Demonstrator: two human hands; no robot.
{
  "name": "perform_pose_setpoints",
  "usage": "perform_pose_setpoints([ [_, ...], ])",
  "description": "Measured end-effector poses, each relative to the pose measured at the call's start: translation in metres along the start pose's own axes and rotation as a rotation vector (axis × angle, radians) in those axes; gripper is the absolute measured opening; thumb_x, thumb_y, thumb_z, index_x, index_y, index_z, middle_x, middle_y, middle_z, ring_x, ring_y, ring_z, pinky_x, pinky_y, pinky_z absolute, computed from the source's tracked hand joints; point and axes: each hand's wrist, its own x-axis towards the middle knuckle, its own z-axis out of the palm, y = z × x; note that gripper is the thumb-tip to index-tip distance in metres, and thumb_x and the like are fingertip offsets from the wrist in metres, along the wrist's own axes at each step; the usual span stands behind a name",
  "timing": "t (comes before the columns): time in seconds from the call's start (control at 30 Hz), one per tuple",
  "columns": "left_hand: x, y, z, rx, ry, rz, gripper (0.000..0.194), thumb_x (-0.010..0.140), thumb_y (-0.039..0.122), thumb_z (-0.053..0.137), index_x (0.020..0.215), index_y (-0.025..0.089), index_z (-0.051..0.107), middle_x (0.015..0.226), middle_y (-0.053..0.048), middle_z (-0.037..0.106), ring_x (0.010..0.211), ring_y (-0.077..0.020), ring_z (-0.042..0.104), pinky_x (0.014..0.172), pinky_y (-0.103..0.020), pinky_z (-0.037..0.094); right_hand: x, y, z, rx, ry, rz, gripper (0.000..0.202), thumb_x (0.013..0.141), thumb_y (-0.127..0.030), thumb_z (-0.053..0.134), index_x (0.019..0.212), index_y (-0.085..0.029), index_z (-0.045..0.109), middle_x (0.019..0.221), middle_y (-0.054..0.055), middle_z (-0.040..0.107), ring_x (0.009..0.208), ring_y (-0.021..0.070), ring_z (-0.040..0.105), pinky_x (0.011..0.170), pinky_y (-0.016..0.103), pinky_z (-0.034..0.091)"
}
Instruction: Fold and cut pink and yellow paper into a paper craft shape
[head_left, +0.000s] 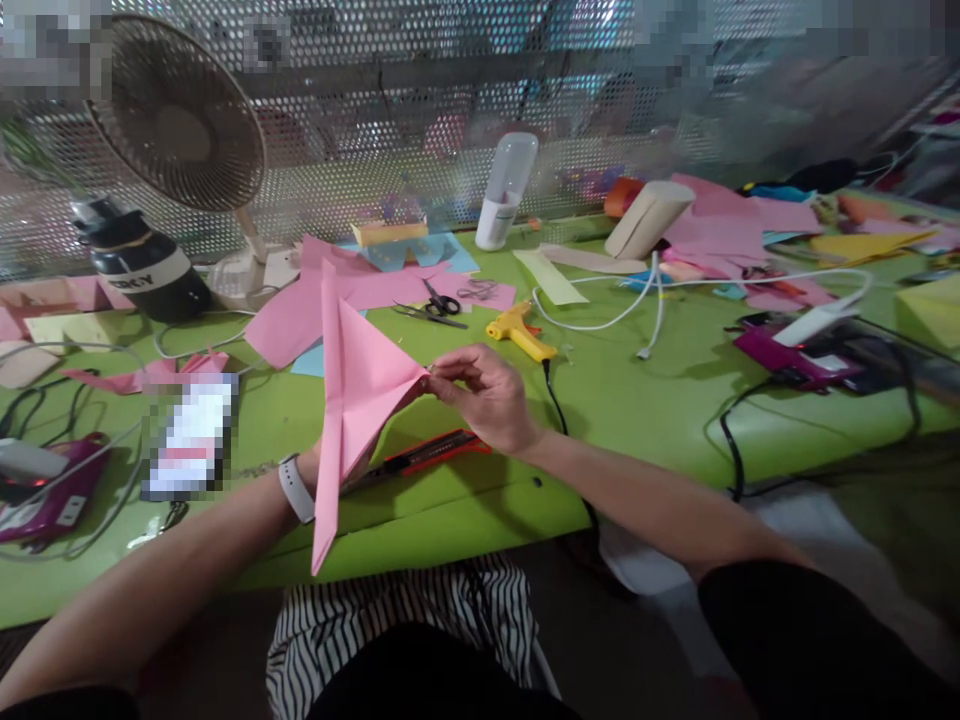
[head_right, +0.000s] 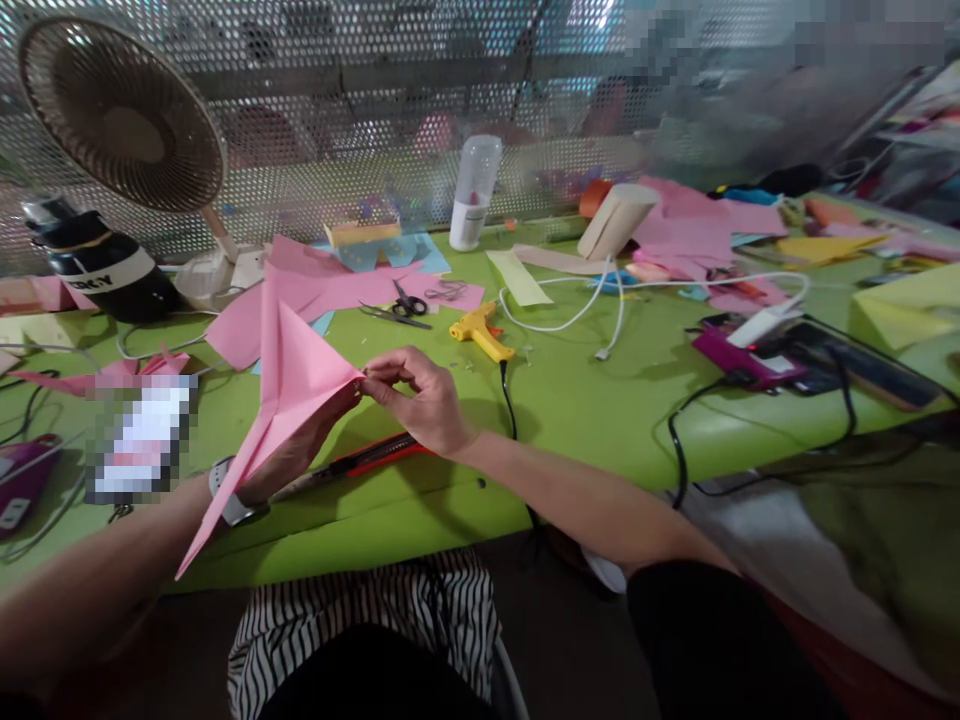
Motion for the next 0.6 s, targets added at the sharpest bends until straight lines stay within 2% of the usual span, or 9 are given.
perform_pose_setpoints([
  [0.1, -0.004, -0.009, -0.014, -0.045, 0.042, 0.131, 0.041, 0.075, 0.041, 0.077, 0.111, 0.023, 0.072, 0.129, -0.007, 0.067, 0.134, -0.0240, 0.049, 0.111, -0.036, 0.041, -0.001, 0.001, 0.001, 0.013, -0.017, 0.005, 0.023, 0.080, -0.038, 0.076, 0.091, -0.021, 0.065, 0.082, 0.000, 0.073, 0.075, 0.0116, 0.070, 0.071, 0.026, 0.061],
  [0.27, -0.003, -0.012, -0.023, -0.070, 0.048, 0.158, 0.038, 0.076, 0.040, 0.076, 0.110, 0.022, 0.073, 0.127, -0.007, 0.068, 0.129, -0.0248, 0.054, 0.108, -0.036, 0.044, -0.002, 0.001, 0.001, 0.084, -0.096, 0.054, 0.019, 0.081, -0.031, 0.076, 0.091, -0.019, 0.064, 0.082, 0.000, 0.074, 0.072, 0.0109, 0.071, 0.066, 0.024, 0.060],
  [0.4, -0.002, 0.000, -0.015, -0.058, 0.038, 0.109, 0.026, 0.082, 0.038, 0.074, 0.102, 0.022, 0.076, 0.113, -0.007, 0.074, 0.117, -0.0226, 0.062, 0.105, -0.036, 0.046, -0.004, -0.002, 0.002, 0.103, -0.150, 0.094, 0.019, 0.083, -0.033, 0.074, 0.090, -0.019, 0.062, 0.080, 0.000, 0.074, 0.072, 0.0118, 0.072, 0.066, 0.024, 0.061],
  [0.5, -0.003, 0.012, -0.003, -0.036, 0.177, 0.197, 0.018, 0.075, 0.036, 0.082, 0.087, 0.023, 0.079, 0.098, -0.003, 0.078, 0.101, -0.0189, 0.067, 0.100, -0.033, 0.048, -0.005, -0.005, 0.005, 0.063, -0.151, 0.105, 0.022, 0.081, -0.034, 0.076, 0.087, -0.020, 0.060, 0.078, 0.000, 0.073, 0.071, 0.0120, 0.072, 0.065, 0.024, 0.060],
  [0.6, -0.003, 0.019, 0.004, -0.044, 0.207, 0.230, 0.018, 0.068, 0.036, 0.087, 0.080, 0.025, 0.080, 0.090, 0.000, 0.078, 0.091, -0.0163, 0.069, 0.094, -0.029, 0.050, -0.005, -0.008, 0.007, 0.046, -0.140, 0.081, 0.021, 0.081, -0.031, 0.076, 0.086, -0.020, 0.059, 0.077, -0.001, 0.072, 0.069, 0.0111, 0.071, 0.064, 0.023, 0.059],
])
